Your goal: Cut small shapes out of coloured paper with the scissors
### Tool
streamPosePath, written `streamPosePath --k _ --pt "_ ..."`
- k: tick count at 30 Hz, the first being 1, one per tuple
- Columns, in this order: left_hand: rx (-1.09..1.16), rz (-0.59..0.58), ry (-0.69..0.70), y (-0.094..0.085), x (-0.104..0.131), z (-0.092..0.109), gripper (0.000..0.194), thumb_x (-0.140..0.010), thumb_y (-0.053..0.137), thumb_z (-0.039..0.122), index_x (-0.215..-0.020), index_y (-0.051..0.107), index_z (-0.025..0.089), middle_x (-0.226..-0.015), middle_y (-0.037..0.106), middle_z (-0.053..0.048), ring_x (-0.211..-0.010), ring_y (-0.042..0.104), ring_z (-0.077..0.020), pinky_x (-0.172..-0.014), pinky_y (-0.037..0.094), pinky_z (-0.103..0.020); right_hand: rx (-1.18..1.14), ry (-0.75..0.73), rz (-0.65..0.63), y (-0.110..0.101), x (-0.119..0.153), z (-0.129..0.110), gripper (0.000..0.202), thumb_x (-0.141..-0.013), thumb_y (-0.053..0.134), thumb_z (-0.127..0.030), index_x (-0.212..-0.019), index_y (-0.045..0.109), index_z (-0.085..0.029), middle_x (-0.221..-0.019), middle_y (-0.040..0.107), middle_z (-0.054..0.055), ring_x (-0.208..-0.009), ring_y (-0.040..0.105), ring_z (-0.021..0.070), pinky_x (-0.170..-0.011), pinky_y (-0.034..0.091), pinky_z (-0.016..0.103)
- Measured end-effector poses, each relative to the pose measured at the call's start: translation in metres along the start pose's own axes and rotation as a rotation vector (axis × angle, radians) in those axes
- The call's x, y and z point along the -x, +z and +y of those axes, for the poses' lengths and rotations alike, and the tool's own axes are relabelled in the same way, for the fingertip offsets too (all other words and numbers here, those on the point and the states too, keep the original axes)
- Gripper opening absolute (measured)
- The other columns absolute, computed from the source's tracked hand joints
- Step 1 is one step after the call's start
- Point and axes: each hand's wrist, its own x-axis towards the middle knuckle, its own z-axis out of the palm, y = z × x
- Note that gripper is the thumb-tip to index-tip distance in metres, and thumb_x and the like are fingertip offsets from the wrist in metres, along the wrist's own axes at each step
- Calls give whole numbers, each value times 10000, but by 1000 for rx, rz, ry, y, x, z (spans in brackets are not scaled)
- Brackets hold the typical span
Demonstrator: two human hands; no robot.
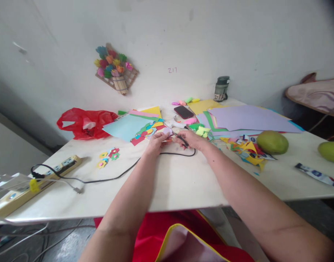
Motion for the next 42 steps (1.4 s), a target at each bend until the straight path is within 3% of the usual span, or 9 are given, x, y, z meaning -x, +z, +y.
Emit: streamPosePath --k 4,22,31,38,42 --pt "-11 -8 -26 1 0 -1 386 -543 916 385 -742 710 126 -777 738 -60 -708 672 -160 -644 519 -258 -21 14 6 0 -1 0 243 -835 743 -305 -757 566 -157 -484 542 -46 -359 478 70 -315 286 173" --pt "-29 1 -28 -1 0 -2 382 -547 908 390 -672 656 131 -737 698 -51 -727 659 -170 -683 506 -289 16 -58 -48 -5 -1 6 354 -839 716 -458 -741 539 -167 -568 580 -29 -406 512 69 -318 328 176" --pt "-25 16 -30 0 0 -1 372 -549 913 365 -639 635 136 -658 666 -27 -642 644 -149 -638 502 -274 -7 -21 -6 -2 2 1 293 -796 756 -376 -747 553 -170 -520 536 -43 -390 478 69 -317 265 178" --pt "-21 -12 -20 0 0 -1 409 -563 900 401 -816 721 135 -778 725 -54 -718 676 -175 -660 526 -282 -23 -6 -2 0 5 -5 287 -788 763 -354 -728 561 -160 -452 497 -65 -337 420 45 -299 238 160" --pt "-15 17 -3 -1 -1 0 405 -560 898 421 -779 704 141 -752 709 -38 -707 664 -156 -638 526 -259 -24 -17 -20 0 2 -2 325 -741 806 -363 -722 552 -162 -456 505 -72 -342 435 44 -296 255 154"
